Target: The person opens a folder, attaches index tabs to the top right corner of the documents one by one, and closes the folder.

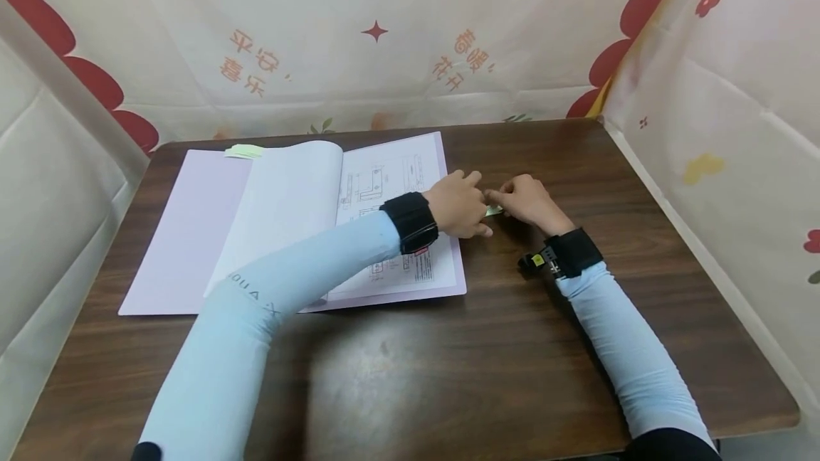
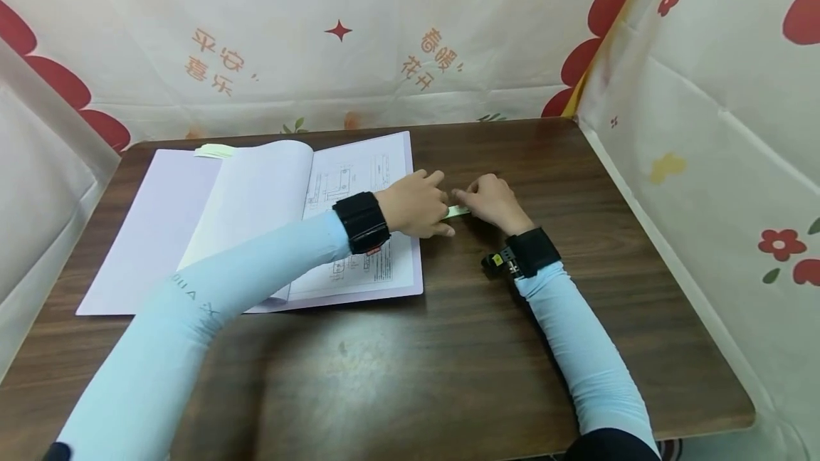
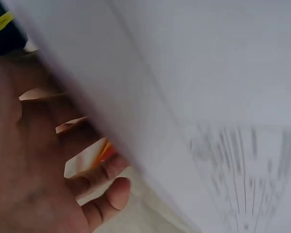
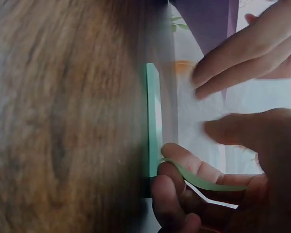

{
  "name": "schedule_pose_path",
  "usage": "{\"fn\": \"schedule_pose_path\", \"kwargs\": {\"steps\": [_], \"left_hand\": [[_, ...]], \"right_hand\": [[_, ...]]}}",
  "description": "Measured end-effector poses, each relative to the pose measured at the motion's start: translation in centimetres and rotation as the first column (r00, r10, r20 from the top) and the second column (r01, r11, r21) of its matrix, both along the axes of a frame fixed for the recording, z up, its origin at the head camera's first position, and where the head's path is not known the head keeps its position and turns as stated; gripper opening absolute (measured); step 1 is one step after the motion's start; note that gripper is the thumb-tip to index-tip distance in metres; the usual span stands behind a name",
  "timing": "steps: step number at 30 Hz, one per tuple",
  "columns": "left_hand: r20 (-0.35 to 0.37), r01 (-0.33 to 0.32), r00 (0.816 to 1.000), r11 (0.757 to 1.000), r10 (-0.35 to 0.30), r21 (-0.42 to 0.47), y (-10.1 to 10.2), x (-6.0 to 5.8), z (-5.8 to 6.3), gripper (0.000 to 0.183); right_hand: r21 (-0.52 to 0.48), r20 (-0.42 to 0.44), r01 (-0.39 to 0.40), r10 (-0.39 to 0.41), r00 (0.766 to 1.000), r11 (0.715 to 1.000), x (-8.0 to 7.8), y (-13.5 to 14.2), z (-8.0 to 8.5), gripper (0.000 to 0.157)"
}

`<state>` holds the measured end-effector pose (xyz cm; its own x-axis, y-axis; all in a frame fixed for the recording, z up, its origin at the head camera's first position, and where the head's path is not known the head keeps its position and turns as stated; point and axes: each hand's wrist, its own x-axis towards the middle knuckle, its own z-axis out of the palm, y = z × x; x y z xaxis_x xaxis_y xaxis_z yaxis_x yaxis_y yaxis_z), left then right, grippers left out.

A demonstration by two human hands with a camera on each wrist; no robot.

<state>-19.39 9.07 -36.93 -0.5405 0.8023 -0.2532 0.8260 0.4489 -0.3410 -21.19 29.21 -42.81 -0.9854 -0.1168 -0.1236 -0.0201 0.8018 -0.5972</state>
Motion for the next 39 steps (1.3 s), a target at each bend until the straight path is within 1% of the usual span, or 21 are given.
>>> {"fn": "schedule_pose_path", "kwargs": {"steps": [2,4,6,12,16,19,22,27,29,32,35,37,39], "left_hand": [[0.008,-0.013,1.000,1.000,0.013,-0.028,0.4,-0.1,-0.4,0.063],[0.020,-0.027,0.999,0.999,0.028,-0.037,0.7,-0.2,-0.8,0.062],[0.037,-0.040,0.998,0.998,0.042,-0.043,0.7,-0.3,-1.0,0.061],[0.041,-0.050,0.998,0.998,0.052,-0.042,0.9,-0.1,-1.3,0.058],[0.029,-0.051,0.998,0.998,0.053,-0.036,1.0,0.0,-1.3,0.058],[0.021,-0.046,0.999,0.998,0.047,-0.041,1.0,0.2,-1.4,0.058],[0.007,-0.041,0.999,0.998,0.042,-0.042,1.1,0.3,-1.5,0.058],[-0.040,-0.031,0.999,0.998,0.029,-0.049,1.3,0.5,-1.7,0.053],[-0.060,-0.028,0.998,0.998,0.025,-0.054,1.3,0.6,-1.8,0.050],[-0.082,-0.033,0.996,0.998,0.028,-0.055,1.3,0.7,-1.8,0.046],[-0.112,-0.028,0.993,1.000,0.027,-0.012,1.0,0.9,-1.8,0.044],[-0.147,-0.023,0.989,0.998,0.032,0.058,0.6,1.1,-1.8,0.044],[-0.171,-0.036,0.983,0.988,0.062,0.151,-0.2,1.6,-1.5,0.045]], "right_hand": [[0.014,-0.016,-0.004,0.004,1.000,1.000,-0.1,0.0,-0.3,0.034],[0.024,-0.031,0.000,0.000,1.000,1.000,-0.1,0.0,-0.4,0.023],[0.030,-0.033,0.008,-0.007,0.999,1.000,-0.2,-0.1,-0.5,0.018],[0.054,-0.028,0.052,-0.050,0.998,0.997,-0.2,-0.2,-0.3,0.023],[0.087,-0.049,0.072,-0.068,0.996,0.994,-0.2,0.0,-0.1,0.016],[0.098,-0.056,0.079,-0.073,0.996,0.992,-0.2,0.5,0.0,0.015],[0.107,-0.052,0.081,-0.076,0.996,0.991,-0.1,1.2,0.4,0.016],[0.112,-0.041,0.080,-0.075,0.996,0.990,-0.1,2.7,1.3,0.018],[0.112,-0.057,0.096,-0.090,0.994,0.989,0.1,3.1,1.7,0.019],[0.120,-0.105,0.135,-0.123,0.987,0.984,0.2,3.5,2.0,0.018],[0.110,-0.133,0.170,-0.155,0.979,0.979,0.4,3.6,2.1,0.018],[0.089,-0.125,0.174,-0.163,0.979,0.981,0.4,3.6,2.1,0.021],[0.067,-0.105,0.173,-0.165,0.981,0.983,0.5,3.6,2.1,0.025]]}}
